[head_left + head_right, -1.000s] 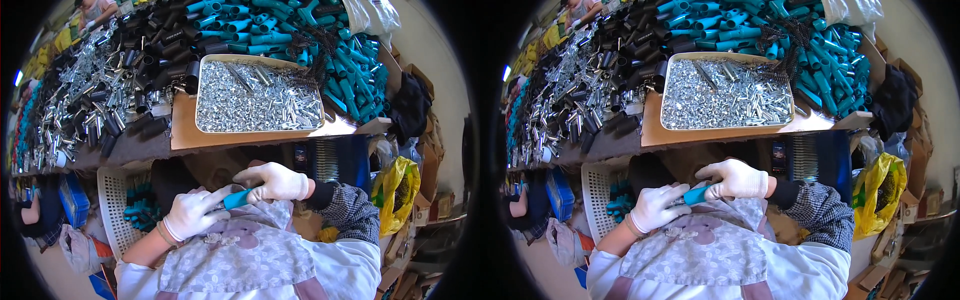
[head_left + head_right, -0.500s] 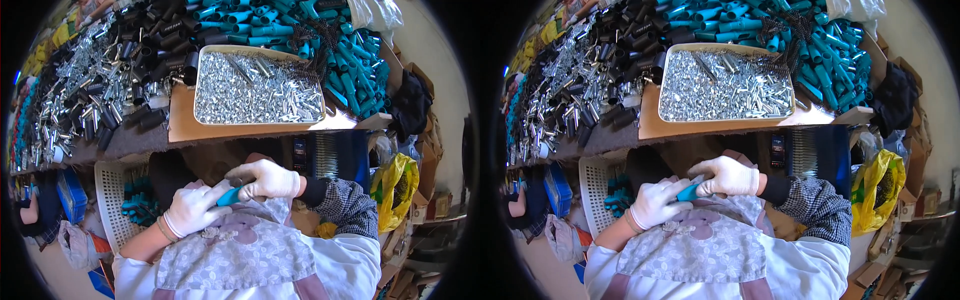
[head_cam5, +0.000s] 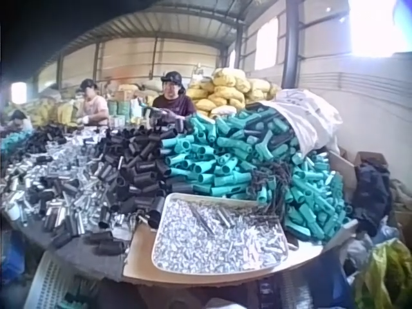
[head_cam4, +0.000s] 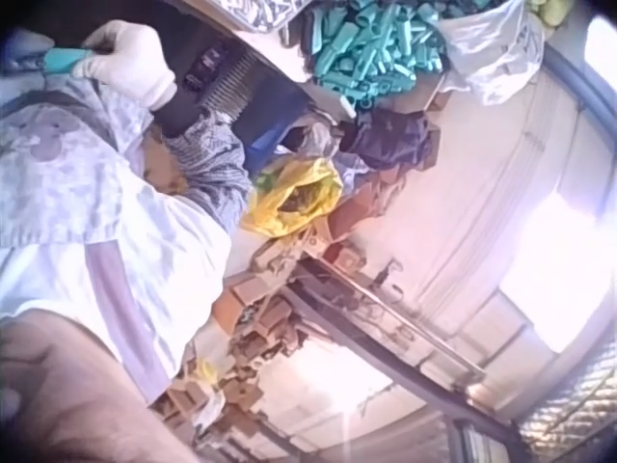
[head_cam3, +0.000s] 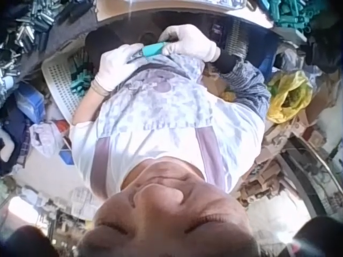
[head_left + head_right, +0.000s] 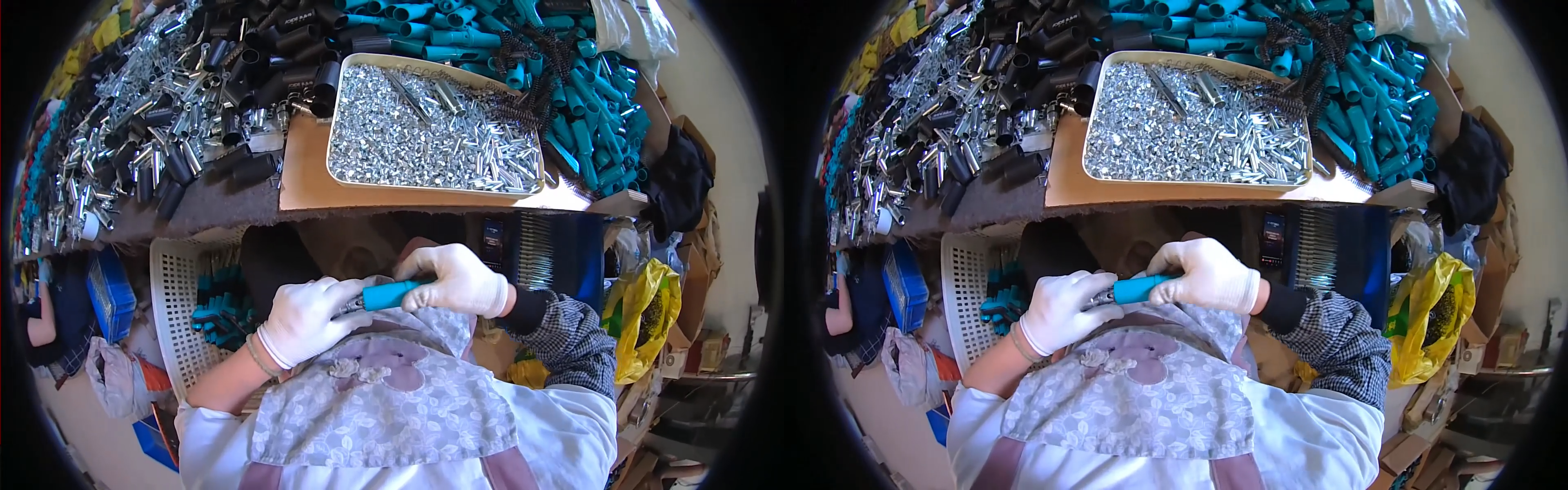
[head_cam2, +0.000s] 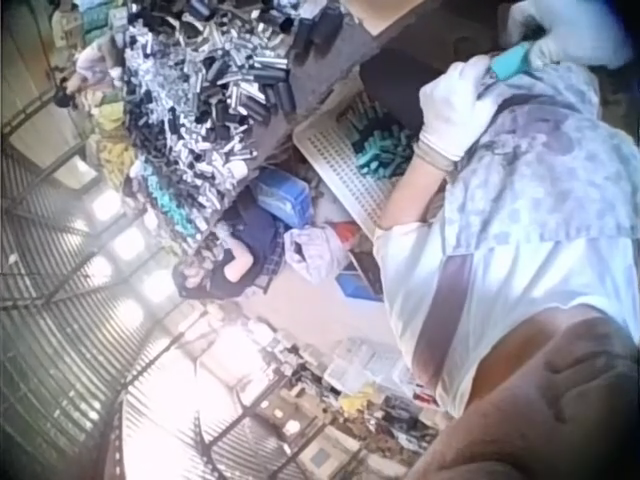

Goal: The recorder is manually assembling plastic handles with metal shafts and internal springs at a long workbench.

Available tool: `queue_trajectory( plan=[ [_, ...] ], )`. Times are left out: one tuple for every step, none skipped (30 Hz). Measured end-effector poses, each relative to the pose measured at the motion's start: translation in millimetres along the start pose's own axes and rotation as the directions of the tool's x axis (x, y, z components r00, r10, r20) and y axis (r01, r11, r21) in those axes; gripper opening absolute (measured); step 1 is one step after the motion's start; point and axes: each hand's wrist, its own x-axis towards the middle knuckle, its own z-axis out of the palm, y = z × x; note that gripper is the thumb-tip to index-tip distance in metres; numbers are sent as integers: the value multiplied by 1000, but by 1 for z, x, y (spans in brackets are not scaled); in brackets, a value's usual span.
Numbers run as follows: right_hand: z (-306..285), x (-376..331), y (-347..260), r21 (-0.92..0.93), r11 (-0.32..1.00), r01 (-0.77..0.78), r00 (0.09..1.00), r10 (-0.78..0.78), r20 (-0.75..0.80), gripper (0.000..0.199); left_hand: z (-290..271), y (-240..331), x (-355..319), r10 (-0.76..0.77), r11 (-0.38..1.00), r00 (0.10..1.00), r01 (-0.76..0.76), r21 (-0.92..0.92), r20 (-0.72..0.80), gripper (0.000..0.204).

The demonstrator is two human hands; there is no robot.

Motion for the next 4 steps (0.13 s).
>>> queue_trajectory(
  plan=[
    [5,0,0,-90,994,57,997,-61,-41,40,-1,1,1,-31,999,1000,31,-5,3,46],
    [10,-1,-3,-38,999,6,999,-7,-40,41,-2,2,1,-27,1000,1000,27,-2,2,46],
    [13,0,-3,-23,999,31,999,-32,-20,42,-3,2,1,-36,999,998,36,-3,42,49],
    [15,2,1,-9,999,53,999,-53,-2,43,-3,4,0,-42,999,996,43,-7,83,53]
  ],
)
